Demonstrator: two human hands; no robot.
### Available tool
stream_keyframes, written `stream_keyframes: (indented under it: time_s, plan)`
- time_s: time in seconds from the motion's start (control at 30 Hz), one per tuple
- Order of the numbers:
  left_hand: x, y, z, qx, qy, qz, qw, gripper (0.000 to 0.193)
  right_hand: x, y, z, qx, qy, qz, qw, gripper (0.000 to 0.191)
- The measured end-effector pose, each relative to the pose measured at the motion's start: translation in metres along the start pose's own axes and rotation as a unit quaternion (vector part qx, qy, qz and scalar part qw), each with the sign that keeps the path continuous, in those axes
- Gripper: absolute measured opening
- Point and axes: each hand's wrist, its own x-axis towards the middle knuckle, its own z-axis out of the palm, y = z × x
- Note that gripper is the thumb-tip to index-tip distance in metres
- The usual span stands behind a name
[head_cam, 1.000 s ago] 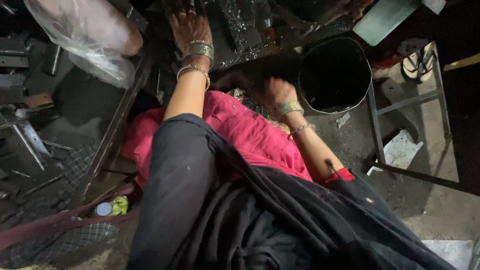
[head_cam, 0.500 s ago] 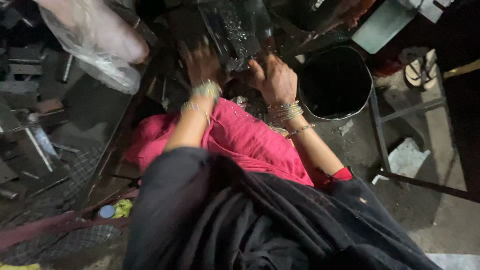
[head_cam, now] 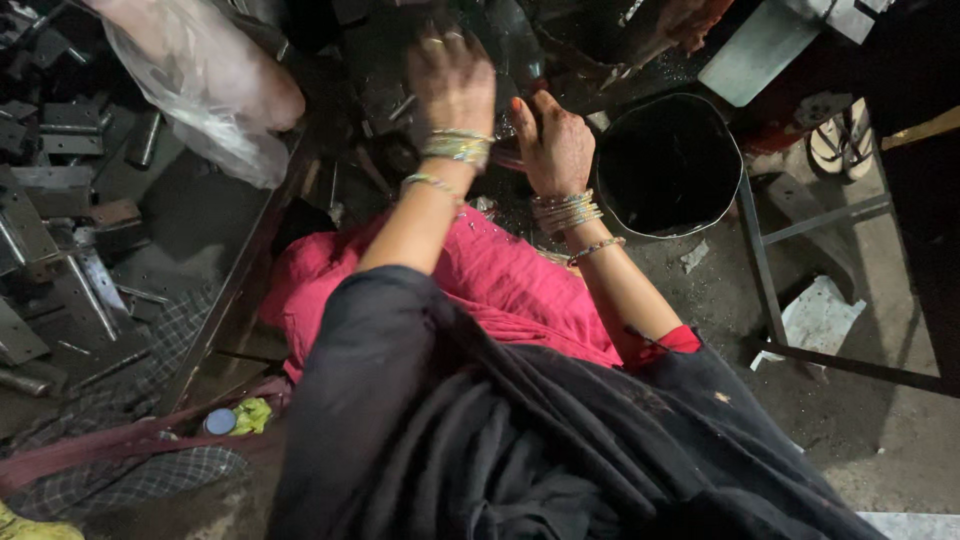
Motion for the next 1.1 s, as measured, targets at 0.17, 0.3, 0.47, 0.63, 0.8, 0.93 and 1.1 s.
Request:
stream_keyframes:
  time_s: [0.17, 0.3, 0.47, 0.63, 0.8, 0.93, 1.1]
  plan:
    - [-0.024, -0.015, 0.026, -0.087, -0.206, -0.057, 0.973, 0.039, -0.001, 0.001, 0.001, -0.010, -0.011, -0.015, 1.000, 0.039]
    - [-0.036, -0.028, 0.013, -0.054, -0.167, -0.040, 0.984, 0.073, 0.001, -0.005, 0.001, -0.035, -0.008, 0.005, 0.999, 0.041]
    - [-0.039, -0.030, -0.001, -0.022, -0.332, -0.028, 0.942, 0.063, 0.008, -0.009, 0.009, -0.053, -0.017, -0.028, 0.998, 0.045]
    - [-0.034, -0.035, 0.001, 0.073, -0.370, -0.050, 0.925, 0.038, -0.007, 0.021, 0.027, -0.099, -0.113, 0.036, 0.988, 0.058]
    - [-0.035, -0.039, -0.001, 0.011, -0.270, -0.069, 0.960, 0.053, -0.072, 0.072, 0.052, -0.154, -0.323, 0.142, 0.923, 0.080]
    - [-0.037, -0.040, -0.003, 0.013, -0.287, -0.054, 0.956, 0.058, -0.093, 0.084, 0.065, -0.151, -0.292, 0.090, 0.940, 0.083]
    - [-0.038, -0.038, -0.002, 0.099, -0.312, 0.021, 0.945, 0.043, -0.048, 0.081, 0.059, -0.152, -0.293, 0.011, 0.944, 0.066]
